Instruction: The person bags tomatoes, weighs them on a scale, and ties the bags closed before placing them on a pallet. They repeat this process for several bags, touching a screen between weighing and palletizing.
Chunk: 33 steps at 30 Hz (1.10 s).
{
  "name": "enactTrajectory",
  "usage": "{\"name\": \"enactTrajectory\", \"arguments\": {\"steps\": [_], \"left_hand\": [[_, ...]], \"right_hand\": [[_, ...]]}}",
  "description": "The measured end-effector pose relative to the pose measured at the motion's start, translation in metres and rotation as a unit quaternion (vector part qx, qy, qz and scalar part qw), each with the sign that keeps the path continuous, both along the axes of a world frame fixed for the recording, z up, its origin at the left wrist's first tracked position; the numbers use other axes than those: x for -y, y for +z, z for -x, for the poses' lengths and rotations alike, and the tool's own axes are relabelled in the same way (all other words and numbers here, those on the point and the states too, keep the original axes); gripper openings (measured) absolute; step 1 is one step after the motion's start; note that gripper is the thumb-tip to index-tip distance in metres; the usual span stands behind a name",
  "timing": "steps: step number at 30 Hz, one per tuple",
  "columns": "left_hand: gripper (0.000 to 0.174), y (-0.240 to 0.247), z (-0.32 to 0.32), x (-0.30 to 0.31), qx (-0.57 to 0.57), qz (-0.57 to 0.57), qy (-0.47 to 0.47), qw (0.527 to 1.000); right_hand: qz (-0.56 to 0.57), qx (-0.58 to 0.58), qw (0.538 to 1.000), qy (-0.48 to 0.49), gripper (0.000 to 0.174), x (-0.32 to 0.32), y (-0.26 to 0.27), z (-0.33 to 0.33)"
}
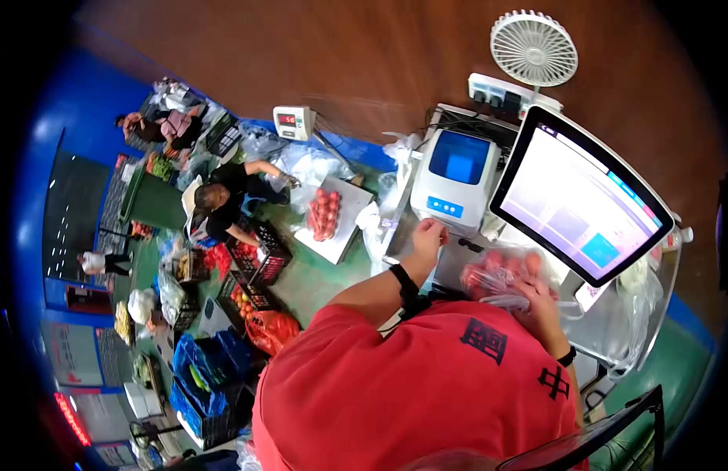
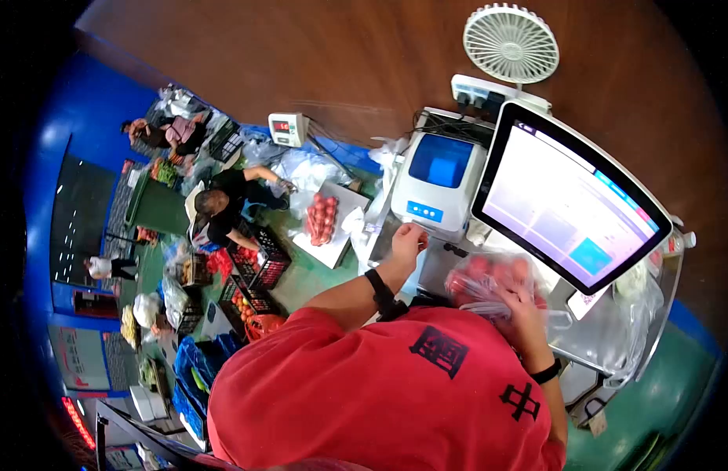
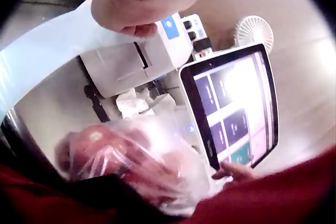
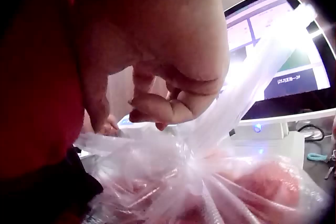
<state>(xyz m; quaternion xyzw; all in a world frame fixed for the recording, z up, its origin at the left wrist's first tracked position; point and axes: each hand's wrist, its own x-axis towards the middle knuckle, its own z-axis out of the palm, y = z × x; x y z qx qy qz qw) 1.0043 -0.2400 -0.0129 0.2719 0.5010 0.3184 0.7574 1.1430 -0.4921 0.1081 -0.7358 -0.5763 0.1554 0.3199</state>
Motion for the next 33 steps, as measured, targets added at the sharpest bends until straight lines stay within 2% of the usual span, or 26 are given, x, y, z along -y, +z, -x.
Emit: {"name": "enactTrajectory", "arguments": {"steps": [1, 2, 3, 4, 6, 7, 8, 9, 10, 11, 13, 14, 16, 19, 20, 21, 23, 24, 26, 27, 29, 33], "left_hand": [[0.002, -0.001, 0.004, 0.007, -0.002, -0.104, -0.042, 0.994], [0.002, 0.001, 0.005, 0.010, -0.005, -0.207, -0.087, 0.975], [0.002, 0.010, 0.005, 0.014, -0.006, -0.205, -0.087, 0.975], [0.004, 0.023, 0.004, 0.021, -0.051, -0.323, -0.111, 0.939], [0.009, 0.042, 0.006, 0.028, -0.112, -0.524, -0.194, 0.822], [0.009, 0.040, 0.007, 0.028, -0.152, -0.571, -0.221, 0.776], [0.011, 0.039, 0.005, 0.032, -0.145, -0.648, -0.203, 0.720], [0.013, 0.049, -0.001, 0.032, -0.143, -0.733, -0.192, 0.637], [0.015, 0.046, -0.006, 0.036, -0.157, -0.755, -0.289, 0.568], [0.019, 0.047, -0.006, 0.040, -0.142, -0.775, -0.308, 0.533], [0.018, 0.043, -0.007, 0.049, -0.110, -0.783, -0.370, 0.487], [0.018, 0.038, -0.008, 0.053, -0.102, -0.784, -0.372, 0.487], [0.021, 0.020, -0.007, 0.057, -0.055, -0.789, -0.438, 0.428], [0.029, -0.002, 0.001, 0.057, -0.009, -0.768, -0.495, 0.406], [0.038, -0.002, 0.009, 0.058, -0.015, -0.704, -0.555, 0.443], [0.038, 0.001, 0.012, 0.061, -0.011, -0.709, -0.553, 0.438], [0.046, 0.011, 0.001, 0.064, -0.096, -0.777, -0.577, 0.232], [0.046, 0.006, -0.002, 0.066, -0.085, -0.790, -0.565, 0.225], [0.051, -0.015, 0.006, 0.072, -0.088, -0.743, -0.607, 0.269], [0.051, -0.014, 0.005, 0.075, -0.084, -0.749, -0.601, 0.266], [0.060, -0.010, 0.011, 0.082, -0.078, -0.760, -0.574, 0.295], [0.062, -0.001, 0.024, 0.099, -0.128, -0.736, -0.574, 0.335]], "right_hand": [[0.001, -0.001, 1.000, 0.006, 0.041, 0.000, -0.005, -0.002], [0.065, -0.011, 0.998, 0.011, 0.041, 0.000, -0.015, -0.004], [0.130, -0.022, 0.991, 0.014, 0.041, 0.001, -0.024, -0.005], [0.134, -0.024, 0.991, 0.012, 0.041, 0.002, -0.030, -0.007], [0.090, -0.008, 0.995, -0.030, 0.032, 0.005, -0.042, -0.012], [0.015, -0.009, 0.999, -0.047, 0.025, 0.003, -0.053, -0.014], [-0.053, -0.007, 0.996, -0.071, 0.019, 0.005, -0.059, -0.017], [0.033, -0.143, 0.984, -0.098, 0.013, 0.016, -0.054, -0.020], [0.014, -0.260, 0.946, -0.193, 0.015, 0.027, -0.045, -0.020], [-0.024, -0.342, 0.914, -0.215, 0.023, 0.032, -0.056, -0.021], [-0.046, -0.426, 0.870, -0.244, 0.019, 0.033, -0.045, -0.020], [-0.048, -0.422, 0.870, -0.251, 0.019, 0.036, -0.042, -0.020], [-0.064, -0.447, 0.857, -0.247, 0.018, 0.040, -0.040, -0.019], [-0.067, -0.451, 0.855, -0.247, 0.015, 0.044, -0.038, -0.018], [-0.070, -0.449, 0.855, -0.249, 0.015, 0.044, -0.036, -0.016], [-0.074, -0.453, 0.850, -0.258, 0.014, 0.043, -0.032, -0.013], [-0.091, -0.476, 0.827, -0.285, 0.013, 0.042, -0.030, -0.011], [-0.105, -0.498, 0.814, -0.279, 0.013, 0.040, -0.033, -0.014], [-0.116, -0.544, 0.787, -0.266, 0.013, 0.037, -0.023, -0.011], [-0.122, -0.538, 0.791, -0.267, 0.013, 0.034, -0.016, -0.013], [-0.127, -0.549, 0.789, -0.243, 0.015, 0.030, -0.005, -0.016], [-0.118, -0.555, 0.799, -0.200, 0.017, 0.036, 0.007, -0.031]]}}
